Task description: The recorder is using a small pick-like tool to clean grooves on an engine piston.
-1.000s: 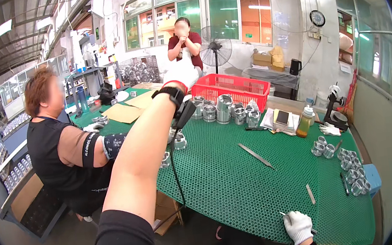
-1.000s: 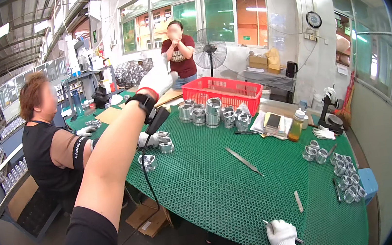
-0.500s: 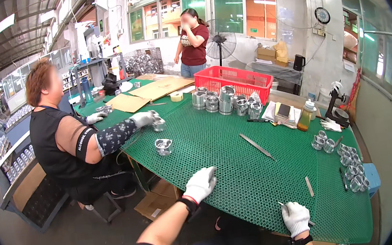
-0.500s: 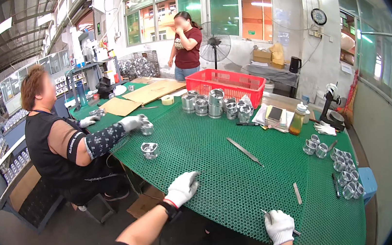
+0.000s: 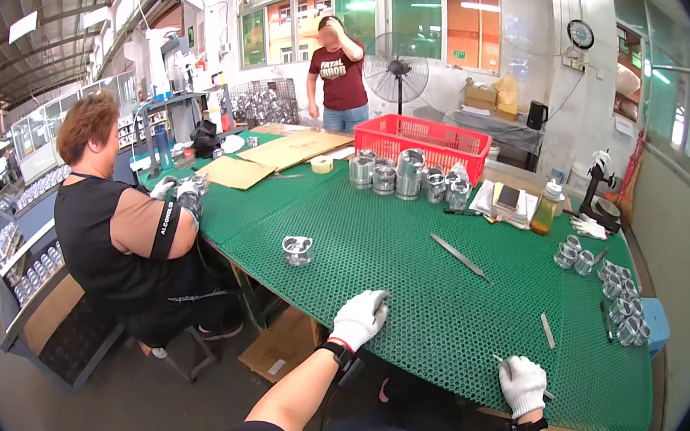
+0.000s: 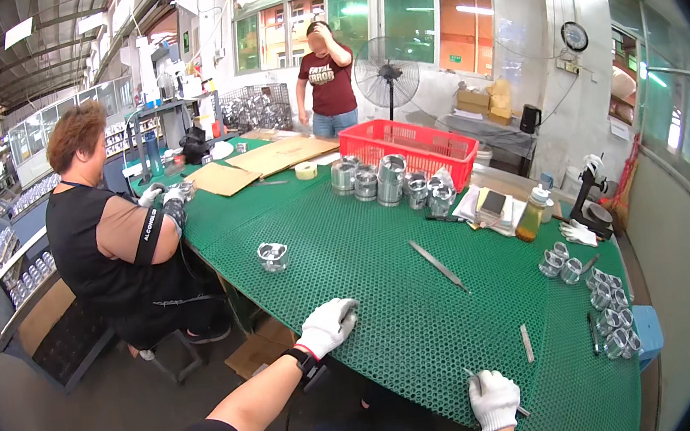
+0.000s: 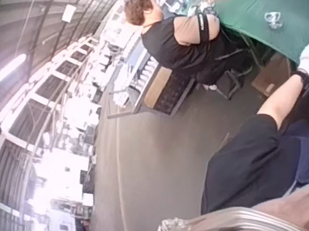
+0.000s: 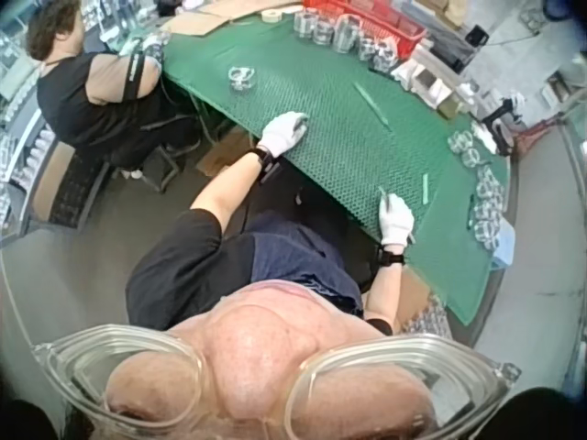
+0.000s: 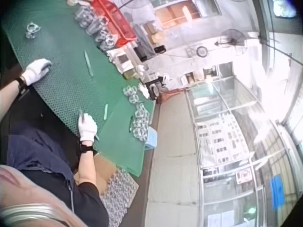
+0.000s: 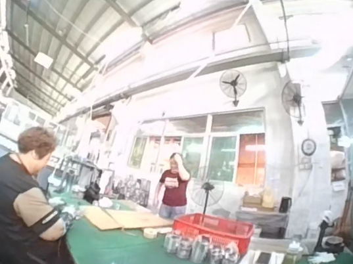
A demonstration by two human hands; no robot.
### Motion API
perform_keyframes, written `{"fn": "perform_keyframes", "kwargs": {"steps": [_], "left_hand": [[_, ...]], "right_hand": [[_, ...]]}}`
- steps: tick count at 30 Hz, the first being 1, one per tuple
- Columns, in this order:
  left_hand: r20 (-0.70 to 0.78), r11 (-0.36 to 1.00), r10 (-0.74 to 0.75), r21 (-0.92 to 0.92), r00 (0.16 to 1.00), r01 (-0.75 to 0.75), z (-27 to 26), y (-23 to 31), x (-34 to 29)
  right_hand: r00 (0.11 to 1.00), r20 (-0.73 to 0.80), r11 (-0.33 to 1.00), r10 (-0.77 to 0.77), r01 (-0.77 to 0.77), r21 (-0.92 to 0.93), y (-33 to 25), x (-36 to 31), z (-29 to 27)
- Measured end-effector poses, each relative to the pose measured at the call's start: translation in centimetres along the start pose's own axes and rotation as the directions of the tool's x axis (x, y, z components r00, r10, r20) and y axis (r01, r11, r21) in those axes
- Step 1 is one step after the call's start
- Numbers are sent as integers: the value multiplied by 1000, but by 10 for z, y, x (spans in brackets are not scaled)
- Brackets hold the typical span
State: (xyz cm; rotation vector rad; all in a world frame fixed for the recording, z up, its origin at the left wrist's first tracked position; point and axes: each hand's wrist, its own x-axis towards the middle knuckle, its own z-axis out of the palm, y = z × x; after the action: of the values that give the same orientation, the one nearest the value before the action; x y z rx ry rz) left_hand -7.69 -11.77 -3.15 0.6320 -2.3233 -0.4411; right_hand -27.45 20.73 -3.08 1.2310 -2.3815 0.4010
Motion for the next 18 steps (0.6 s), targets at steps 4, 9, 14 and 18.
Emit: {"fn": "perform_keyframes", "kwargs": {"steps": [4,9,14,18], "left_hand": [[2,1000,15,3,1000,-15,7,-5,3],[-8,999,-14,44,1000,14,-1,1,-3],[-40,1000,-26,-3,999,26,2,-3,-2],[-20,1000,-9,9,1000,9,-2,1,3]], "right_hand": [[1000,14,999,7,-6,-37,1,-2,-1],[1000,-5,999,-28,28,28,-2,-2,-8],[1000,-4,999,-26,26,22,-3,2,-1],[1000,-16,1000,-13,13,11,0,0,-1]]}}
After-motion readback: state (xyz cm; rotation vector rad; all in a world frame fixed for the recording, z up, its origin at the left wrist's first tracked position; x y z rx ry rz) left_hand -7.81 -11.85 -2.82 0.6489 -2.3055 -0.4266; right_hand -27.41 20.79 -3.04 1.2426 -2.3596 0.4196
